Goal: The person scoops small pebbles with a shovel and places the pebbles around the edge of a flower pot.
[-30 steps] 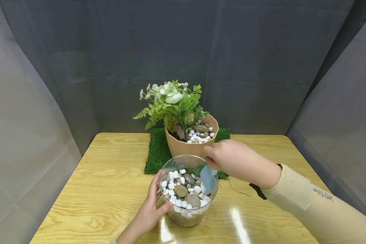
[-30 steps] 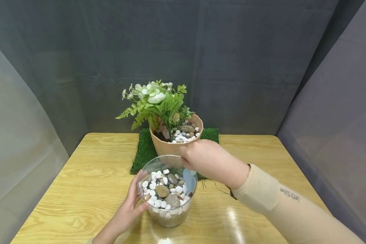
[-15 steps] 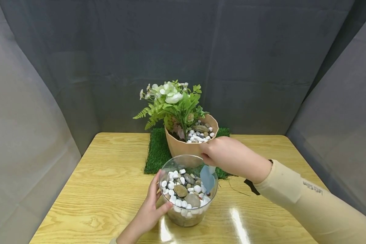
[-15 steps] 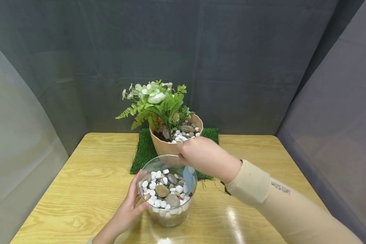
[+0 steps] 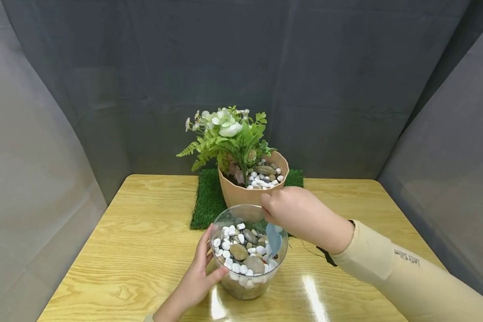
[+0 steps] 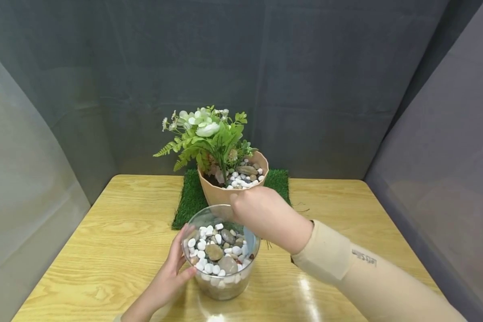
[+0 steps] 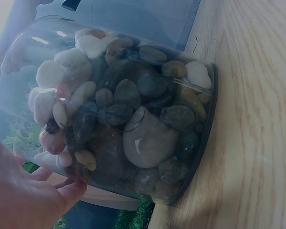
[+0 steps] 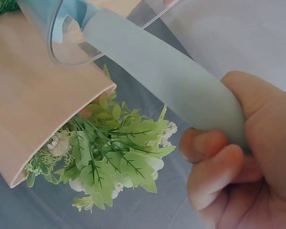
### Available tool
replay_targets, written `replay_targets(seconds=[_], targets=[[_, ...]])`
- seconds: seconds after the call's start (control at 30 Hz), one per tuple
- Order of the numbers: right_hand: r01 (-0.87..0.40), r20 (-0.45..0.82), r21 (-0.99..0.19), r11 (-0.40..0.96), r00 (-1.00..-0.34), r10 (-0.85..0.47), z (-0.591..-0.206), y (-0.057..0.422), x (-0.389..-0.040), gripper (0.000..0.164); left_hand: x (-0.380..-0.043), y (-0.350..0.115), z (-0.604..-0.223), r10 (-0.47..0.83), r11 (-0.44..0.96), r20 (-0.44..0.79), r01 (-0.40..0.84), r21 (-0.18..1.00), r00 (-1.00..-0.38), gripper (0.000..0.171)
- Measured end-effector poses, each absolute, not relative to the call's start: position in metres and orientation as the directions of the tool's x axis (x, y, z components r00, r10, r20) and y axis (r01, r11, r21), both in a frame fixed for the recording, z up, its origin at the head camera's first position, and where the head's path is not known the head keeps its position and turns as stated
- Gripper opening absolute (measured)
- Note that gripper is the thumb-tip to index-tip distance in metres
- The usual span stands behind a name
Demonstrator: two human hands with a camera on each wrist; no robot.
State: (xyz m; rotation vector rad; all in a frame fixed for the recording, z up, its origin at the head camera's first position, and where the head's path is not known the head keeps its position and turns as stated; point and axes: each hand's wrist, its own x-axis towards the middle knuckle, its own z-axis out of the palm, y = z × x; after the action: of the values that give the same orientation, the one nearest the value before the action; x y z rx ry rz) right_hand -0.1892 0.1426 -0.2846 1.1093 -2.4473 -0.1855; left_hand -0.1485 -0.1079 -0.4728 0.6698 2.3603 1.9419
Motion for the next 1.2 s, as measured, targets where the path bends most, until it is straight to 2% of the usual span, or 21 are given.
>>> replay_targets(seconds=[0.53,0.73,0.9,1.1,1.2], targets=[[-0.631,0.370,0.293,0.718,-0.618,-0.694,-0.288,0.141,-0.183,0.029,-0.148,-0.107,-0.470,0.320,0.137,0.238,0.293,0.946,-0.917,0.097],[-0.618,0.398,0.215,0.756,-0.652,-0.646,-0.292,0.152,-0.179,0.027,-0.147,-0.106,-0.470,0.317,0.138,0.234,0.289,0.947,-0.919,0.097],[-0.627,0.410,0.183,0.757,-0.651,-0.639,-0.292,0.158,-0.180,0.027,-0.146,-0.105,-0.468,0.314,0.139,0.230,0.284,0.949,-0.921,0.097],[-0.595,0.380,0.070,0.801,-0.726,-0.573,-0.291,0.170,-0.182,0.036,-0.146,-0.105,-0.469,0.321,0.139,0.229,0.285,0.948,-0.919,0.097],[-0.590,0.383,0.035,0.807,-0.738,-0.556,-0.293,0.176,-0.181,0.038,-0.147,-0.106,-0.470,0.320,0.139,0.238,0.294,0.946,-0.917,0.098]])
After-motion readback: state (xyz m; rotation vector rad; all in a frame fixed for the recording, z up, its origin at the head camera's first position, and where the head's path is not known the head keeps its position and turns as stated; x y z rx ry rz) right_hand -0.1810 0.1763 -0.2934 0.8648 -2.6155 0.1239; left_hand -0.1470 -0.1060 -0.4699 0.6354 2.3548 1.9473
